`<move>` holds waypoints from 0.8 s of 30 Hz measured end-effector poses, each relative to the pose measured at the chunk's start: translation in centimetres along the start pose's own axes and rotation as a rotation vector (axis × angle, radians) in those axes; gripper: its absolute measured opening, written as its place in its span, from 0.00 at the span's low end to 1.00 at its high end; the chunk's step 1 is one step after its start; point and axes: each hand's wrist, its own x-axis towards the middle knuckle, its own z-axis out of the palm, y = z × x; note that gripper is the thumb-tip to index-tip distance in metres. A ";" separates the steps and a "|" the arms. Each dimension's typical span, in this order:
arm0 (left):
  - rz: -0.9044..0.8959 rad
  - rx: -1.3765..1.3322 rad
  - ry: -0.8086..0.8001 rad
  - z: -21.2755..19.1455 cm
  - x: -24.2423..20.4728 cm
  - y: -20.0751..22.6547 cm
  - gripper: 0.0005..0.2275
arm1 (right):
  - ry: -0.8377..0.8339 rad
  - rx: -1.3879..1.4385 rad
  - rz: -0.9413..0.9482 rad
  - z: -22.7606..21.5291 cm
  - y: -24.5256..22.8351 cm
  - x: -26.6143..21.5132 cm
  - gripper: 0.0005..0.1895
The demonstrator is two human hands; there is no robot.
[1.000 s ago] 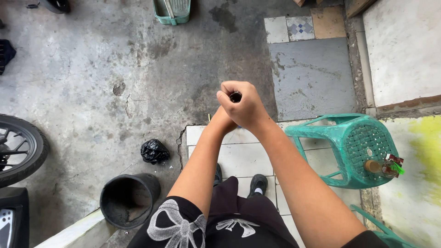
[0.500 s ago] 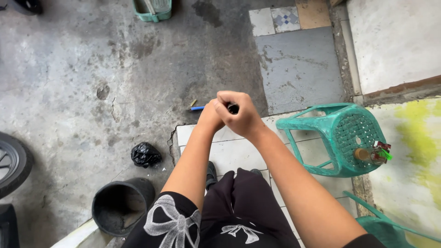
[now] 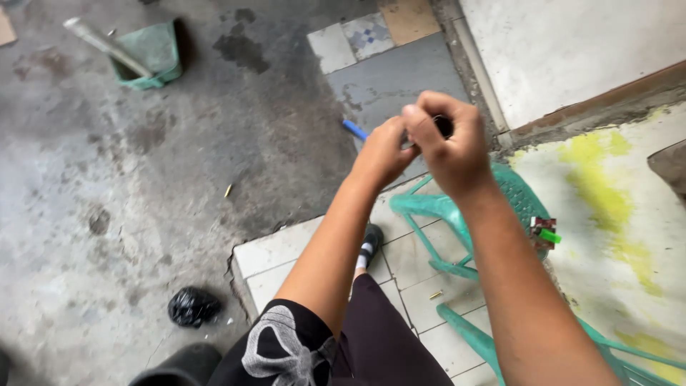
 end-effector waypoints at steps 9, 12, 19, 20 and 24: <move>0.087 -0.238 -0.066 14.9 16.9 1.9 0.13 | 0.239 -0.315 -0.016 -14.2 8.9 8.6 0.12; 0.042 -0.098 -0.218 20.5 20.0 -1.9 0.14 | 0.283 -0.637 -0.027 -17.1 16.8 9.6 0.08; 0.160 0.031 -0.639 30.3 22.2 -2.9 0.23 | -0.157 -1.447 0.837 -22.4 24.7 10.8 0.19; 0.163 0.026 -0.657 29.8 22.5 -1.4 0.23 | -0.154 -1.442 0.857 -22.9 25.0 11.0 0.19; 0.005 0.375 -0.726 27.9 23.8 2.1 0.21 | -0.351 -1.501 0.947 -24.4 25.2 11.9 0.17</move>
